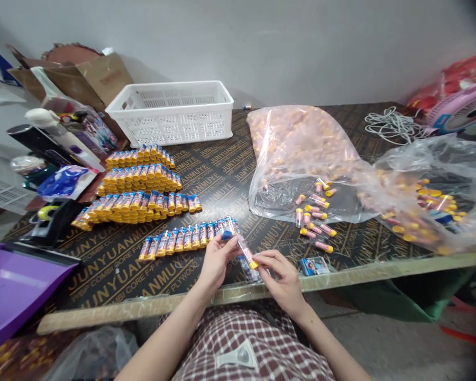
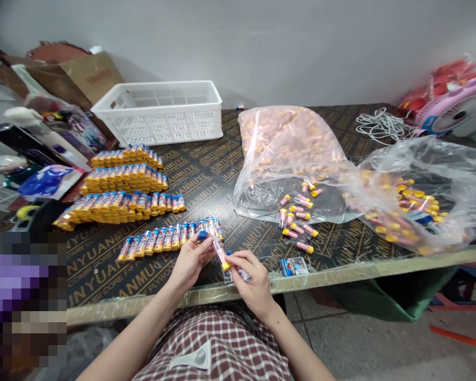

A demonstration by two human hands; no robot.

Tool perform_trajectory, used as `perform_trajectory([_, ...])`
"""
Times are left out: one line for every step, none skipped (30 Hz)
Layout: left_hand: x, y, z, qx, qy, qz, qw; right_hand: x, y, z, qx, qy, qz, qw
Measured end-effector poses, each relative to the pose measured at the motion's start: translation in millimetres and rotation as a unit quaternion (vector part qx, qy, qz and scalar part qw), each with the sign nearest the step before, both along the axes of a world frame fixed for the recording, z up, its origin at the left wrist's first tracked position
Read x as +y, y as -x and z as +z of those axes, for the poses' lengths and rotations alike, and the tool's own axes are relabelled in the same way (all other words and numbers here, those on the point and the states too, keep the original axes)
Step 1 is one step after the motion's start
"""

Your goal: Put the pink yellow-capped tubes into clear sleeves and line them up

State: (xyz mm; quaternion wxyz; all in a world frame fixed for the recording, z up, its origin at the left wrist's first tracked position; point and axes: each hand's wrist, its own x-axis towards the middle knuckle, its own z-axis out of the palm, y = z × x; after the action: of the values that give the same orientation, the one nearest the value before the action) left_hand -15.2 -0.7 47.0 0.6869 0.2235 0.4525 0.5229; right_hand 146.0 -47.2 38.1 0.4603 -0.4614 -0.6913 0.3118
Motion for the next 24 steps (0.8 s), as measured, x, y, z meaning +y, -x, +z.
perform_trajectory([0, 1, 0.1, 0.001, -0.001, 0.001, 1.000, 0, 0, -0.5, 0.001, -0.001, 0.001, 1.000])
perform_trajectory([0, 1, 0.4, 0.002, -0.002, 0.001, 1.000, 0, 0, -1.0, 0.001, 0.000, 0.003, 1.000])
perform_trajectory([0, 2, 0.9, 0.002, -0.002, -0.001, 1.000, 0, 1, -1.6, 0.001, 0.002, 0.004, 1.000])
perform_trajectory([-1, 2, 1.6, 0.003, -0.001, -0.009, 1.000, 0, 1, -2.1, 0.002, 0.004, 0.004, 1.000])
perform_trajectory([-2, 2, 2.6, 0.002, 0.001, -0.025, 1.000, 0, 1, -2.7, 0.002, 0.006, 0.000, 1.000])
perform_trajectory([-3, 2, 3.9, 0.001, 0.001, -0.049, 0.999, 0, 1, -3.1, 0.000, 0.003, -0.008, 1.000])
perform_trajectory([-5, 2, 5.3, 0.000, 0.002, -0.079, 0.997, 1, 1, -3.3, -0.003, -0.002, -0.019, 1.000])
perform_trajectory([-7, 1, 6.8, -0.001, 0.003, -0.110, 0.994, 1, 1, -3.4, -0.004, -0.008, -0.029, 1.000])
perform_trajectory([-9, 0, 8.1, 0.000, 0.003, -0.138, 0.990, 2, 1, -3.2, -0.003, -0.011, -0.035, 0.999])
perform_trajectory([-11, 0, 9.4, 0.002, 0.003, -0.160, 0.987, 3, 1, -2.8, 0.002, -0.013, -0.033, 0.999])
perform_trajectory([-13, -1, 10.4, 0.006, 0.004, -0.178, 0.984, 3, 1, -2.3, 0.012, -0.010, -0.023, 1.000])
perform_trajectory([-15, -2, 11.1, 0.010, 0.005, -0.193, 0.981, 4, 0, -1.7, 0.023, -0.005, -0.007, 1.000])
perform_trajectory([-17, -3, 11.6, 0.015, 0.007, -0.204, 0.979, 4, -1, -1.2, 0.033, 0.002, 0.011, 0.999])
perform_trajectory([-18, -4, 11.7, 0.018, 0.009, -0.213, 0.977, 4, -2, -0.9, 0.040, 0.009, 0.029, 0.999])
perform_trajectory([-20, -5, 11.6, 0.019, 0.011, -0.220, 0.975, 4, -3, -0.8, 0.043, 0.016, 0.047, 0.998])
perform_trajectory([-21, -6, 11.2, 0.020, 0.014, -0.225, 0.974, 4, -4, -1.1, 0.045, 0.023, 0.062, 0.997])
perform_trajectory([-22, -7, 10.7, 0.021, 0.016, -0.228, 0.973, 3, -4, -1.6, 0.048, 0.029, 0.075, 0.996])
perform_trajectory([-23, -8, 10.1, 0.021, 0.016, -0.230, 0.973, 2, -5, -2.3, 0.052, 0.033, 0.084, 0.995])
perform_trajectory([-23, -8, 9.5, 0.021, 0.016, -0.232, 0.972, 2, -5, -3.3, 0.059, 0.035, 0.090, 0.993])
perform_trajectory([-24, -8, 8.9, 0.021, 0.016, -0.234, 0.972, 1, -5, -4.3, 0.068, 0.037, 0.093, 0.993])
perform_trajectory([-24, -9, 8.5, 0.021, 0.016, -0.236, 0.971, 1, -5, -5.4, 0.077, 0.038, 0.093, 0.992])
perform_trajectory([-25, -9, 8.2, 0.021, 0.017, -0.236, 0.971, 1, -4, -6.4, 0.086, 0.037, 0.091, 0.991])
perform_trajectory([-25, -9, 8.1, 0.019, 0.018, -0.235, 0.972, 1, -4, -7.3, 0.093, 0.037, 0.090, 0.991])
perform_trajectory([-25, -9, 8.2, 0.018, 0.019, -0.234, 0.972, 1, -3, -8.0, 0.099, 0.036, 0.089, 0.990])
